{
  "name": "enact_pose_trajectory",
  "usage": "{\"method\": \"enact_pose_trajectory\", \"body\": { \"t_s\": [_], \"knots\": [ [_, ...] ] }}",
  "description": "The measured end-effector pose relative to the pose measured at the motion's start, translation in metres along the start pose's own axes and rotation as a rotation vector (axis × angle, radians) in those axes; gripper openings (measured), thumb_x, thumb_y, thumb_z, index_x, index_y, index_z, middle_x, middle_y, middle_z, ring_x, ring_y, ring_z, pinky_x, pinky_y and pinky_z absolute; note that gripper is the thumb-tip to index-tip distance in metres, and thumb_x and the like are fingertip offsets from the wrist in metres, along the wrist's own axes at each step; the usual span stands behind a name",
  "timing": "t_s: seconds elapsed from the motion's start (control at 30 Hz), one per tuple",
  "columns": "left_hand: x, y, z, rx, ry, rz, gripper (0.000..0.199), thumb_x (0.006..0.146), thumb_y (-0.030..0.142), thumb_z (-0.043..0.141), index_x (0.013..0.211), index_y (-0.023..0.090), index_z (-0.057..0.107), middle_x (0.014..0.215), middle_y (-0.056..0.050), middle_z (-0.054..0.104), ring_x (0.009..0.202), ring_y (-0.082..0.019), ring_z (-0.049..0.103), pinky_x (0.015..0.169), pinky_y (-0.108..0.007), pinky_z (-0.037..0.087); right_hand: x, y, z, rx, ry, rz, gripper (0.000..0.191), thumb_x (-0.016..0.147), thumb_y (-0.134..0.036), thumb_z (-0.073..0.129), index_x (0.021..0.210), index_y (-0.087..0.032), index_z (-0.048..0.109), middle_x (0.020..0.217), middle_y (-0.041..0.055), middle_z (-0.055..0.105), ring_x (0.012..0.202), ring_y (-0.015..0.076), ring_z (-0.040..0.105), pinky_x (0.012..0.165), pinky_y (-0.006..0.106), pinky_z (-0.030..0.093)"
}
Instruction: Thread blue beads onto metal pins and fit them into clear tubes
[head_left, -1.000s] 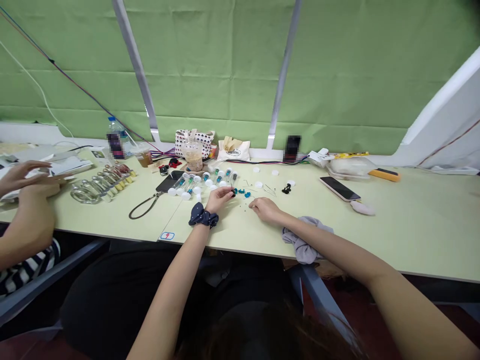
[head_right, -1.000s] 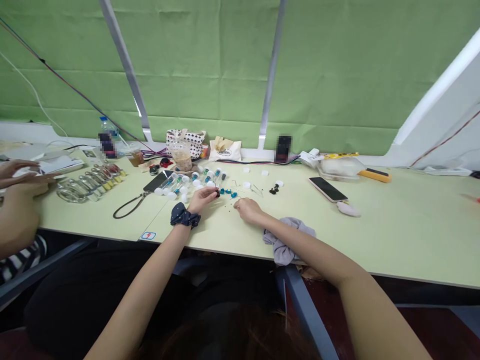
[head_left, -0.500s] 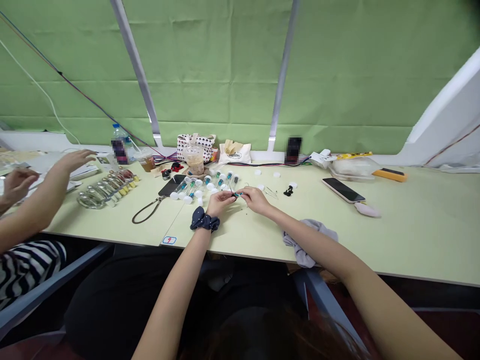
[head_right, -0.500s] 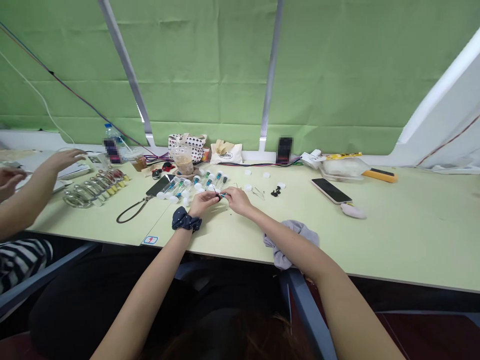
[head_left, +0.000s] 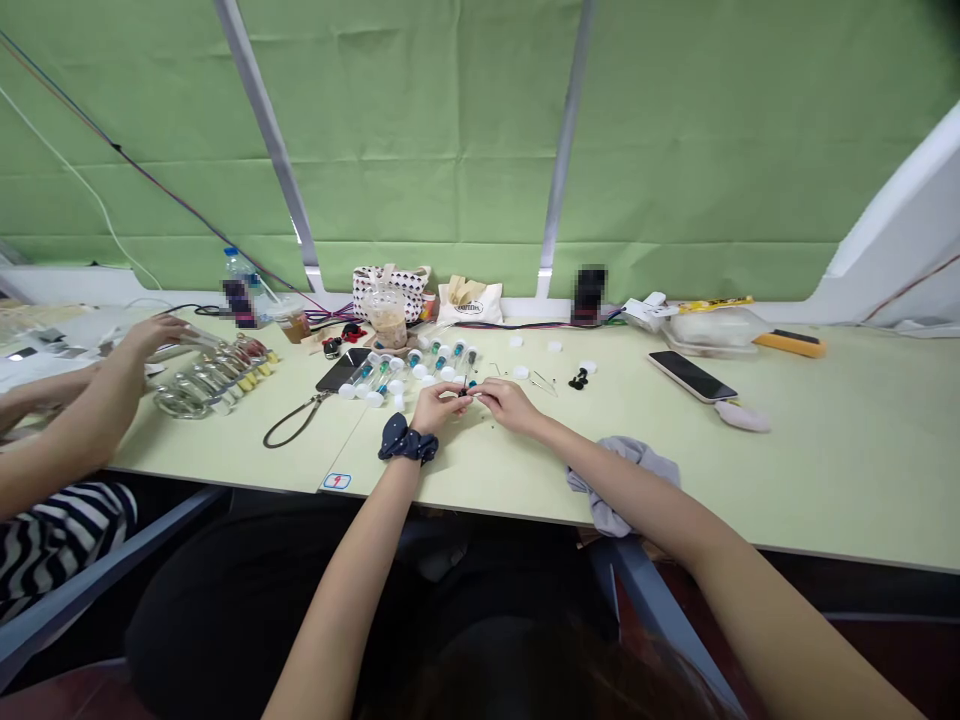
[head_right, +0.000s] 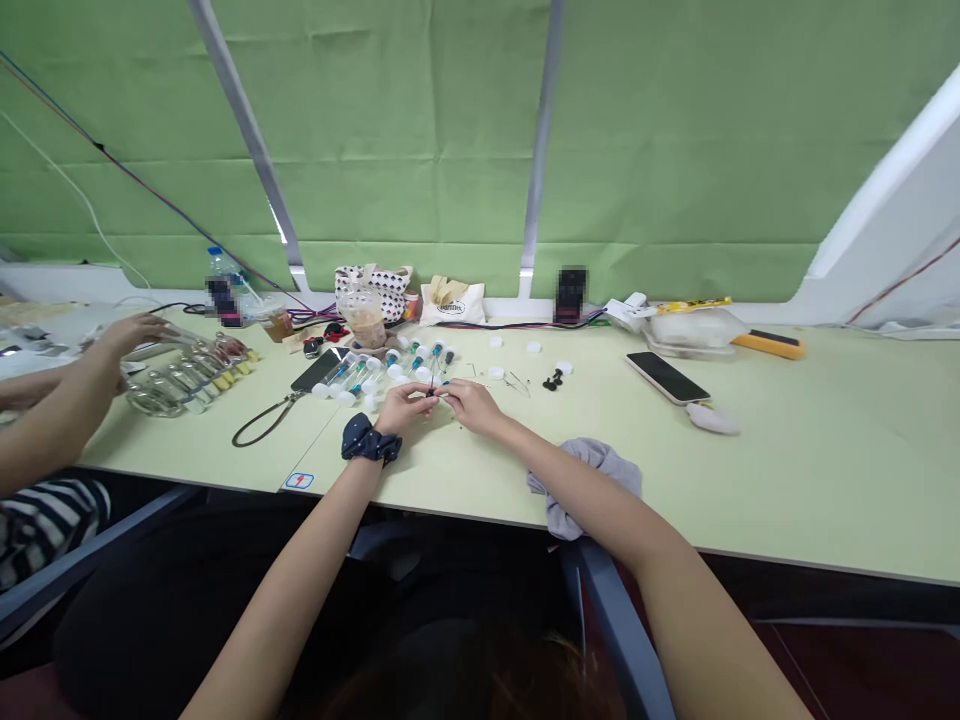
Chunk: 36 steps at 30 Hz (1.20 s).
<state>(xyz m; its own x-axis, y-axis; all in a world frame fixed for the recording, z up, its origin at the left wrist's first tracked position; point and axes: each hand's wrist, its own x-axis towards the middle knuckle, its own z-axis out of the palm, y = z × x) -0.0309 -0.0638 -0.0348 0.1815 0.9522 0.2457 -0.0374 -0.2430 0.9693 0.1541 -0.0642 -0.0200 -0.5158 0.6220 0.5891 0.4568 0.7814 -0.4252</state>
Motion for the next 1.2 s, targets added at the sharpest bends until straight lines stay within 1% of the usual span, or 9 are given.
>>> {"method": "enact_pose_trajectory", "body": {
  "t_s": [0.07, 0.17, 0.27, 0.37, 0.57, 0.87, 1.03, 1.2],
  "knots": [
    [0.000, 0.000, 0.001, -0.036, 0.007, -0.005, 0.045, 0.053, 0.035, 0.079, 0.089, 0.011, 0.066, 0.077, -0.005, 0.069, 0.060, -0.015, 0.063, 0.065, -0.033, 0.054, 0.000, 0.001, 0.000, -0.018, 0.005, 0.017, 0.025, 0.087, -0.014, 0.045, 0.101, -0.019, 0.065, 0.084, 0.0050, 0.062, 0.077, 0.0149, 0.057, 0.070, 0.025, 0.042],
    [0.001, -0.002, 0.003, -0.131, -0.015, -0.003, 0.049, 0.053, 0.035, 0.080, 0.093, 0.012, 0.066, 0.093, -0.009, 0.069, 0.076, -0.021, 0.067, 0.082, -0.041, 0.051, 0.000, 0.003, -0.001, -0.039, 0.034, 0.052, 0.025, 0.087, -0.013, 0.046, 0.102, -0.019, 0.064, 0.084, 0.0051, 0.062, 0.078, 0.0152, 0.056, 0.071, 0.026, 0.042],
    [0.002, -0.004, 0.002, -0.196, -0.043, 0.001, 0.049, 0.054, 0.035, 0.079, 0.094, 0.012, 0.065, 0.094, -0.009, 0.069, 0.081, -0.024, 0.067, 0.087, -0.045, 0.049, 0.000, 0.005, -0.001, -0.046, 0.075, 0.081, 0.026, 0.087, -0.013, 0.045, 0.103, -0.019, 0.064, 0.086, 0.0053, 0.062, 0.079, 0.0153, 0.057, 0.071, 0.026, 0.042],
    [0.001, -0.002, 0.003, -0.198, -0.031, -0.005, 0.047, 0.053, 0.034, 0.080, 0.090, 0.011, 0.064, 0.090, -0.008, 0.069, 0.079, -0.024, 0.067, 0.086, -0.045, 0.050, 0.000, 0.004, 0.000, -0.050, 0.078, 0.088, 0.026, 0.087, -0.013, 0.045, 0.104, -0.020, 0.063, 0.086, 0.0050, 0.061, 0.078, 0.0150, 0.057, 0.071, 0.025, 0.042],
    [-0.001, 0.004, 0.004, -0.133, 0.018, -0.029, 0.045, 0.049, 0.033, 0.082, 0.083, 0.011, 0.062, 0.081, -0.006, 0.068, 0.072, -0.022, 0.067, 0.080, -0.043, 0.052, 0.000, 0.000, -0.001, -0.074, 0.037, 0.092, 0.026, 0.088, -0.014, 0.045, 0.104, -0.020, 0.064, 0.085, 0.0050, 0.061, 0.078, 0.0150, 0.056, 0.071, 0.025, 0.042],
    [0.002, -0.005, 0.003, -0.069, 0.018, -0.009, 0.045, 0.049, 0.034, 0.081, 0.081, 0.013, 0.058, 0.072, -0.003, 0.067, 0.069, -0.021, 0.067, 0.072, -0.038, 0.053, 0.000, -0.001, 0.000, -0.095, 0.019, 0.098, 0.025, 0.088, -0.015, 0.045, 0.102, -0.020, 0.065, 0.085, 0.0048, 0.061, 0.078, 0.0149, 0.057, 0.070, 0.025, 0.041],
    [0.001, -0.006, 0.002, -0.021, 0.017, -0.003, 0.043, 0.051, 0.033, 0.080, 0.081, 0.013, 0.057, 0.071, -0.002, 0.067, 0.068, -0.020, 0.067, 0.069, -0.035, 0.053, -0.001, -0.002, -0.001, -0.106, 0.000, 0.095, 0.024, 0.087, -0.014, 0.046, 0.102, -0.018, 0.065, 0.086, 0.0056, 0.062, 0.081, 0.0154, 0.057, 0.072, 0.025, 0.041],
    [0.001, -0.007, 0.001, -0.002, 0.021, -0.011, 0.044, 0.050, 0.035, 0.080, 0.081, 0.014, 0.057, 0.071, -0.002, 0.067, 0.068, -0.021, 0.067, 0.068, -0.034, 0.053, 0.000, 0.002, 0.002, -0.075, 0.017, 0.085, 0.022, 0.086, -0.013, 0.047, 0.098, -0.018, 0.065, 0.085, 0.0054, 0.062, 0.080, 0.0151, 0.057, 0.073, 0.025, 0.042]
  ]
}}
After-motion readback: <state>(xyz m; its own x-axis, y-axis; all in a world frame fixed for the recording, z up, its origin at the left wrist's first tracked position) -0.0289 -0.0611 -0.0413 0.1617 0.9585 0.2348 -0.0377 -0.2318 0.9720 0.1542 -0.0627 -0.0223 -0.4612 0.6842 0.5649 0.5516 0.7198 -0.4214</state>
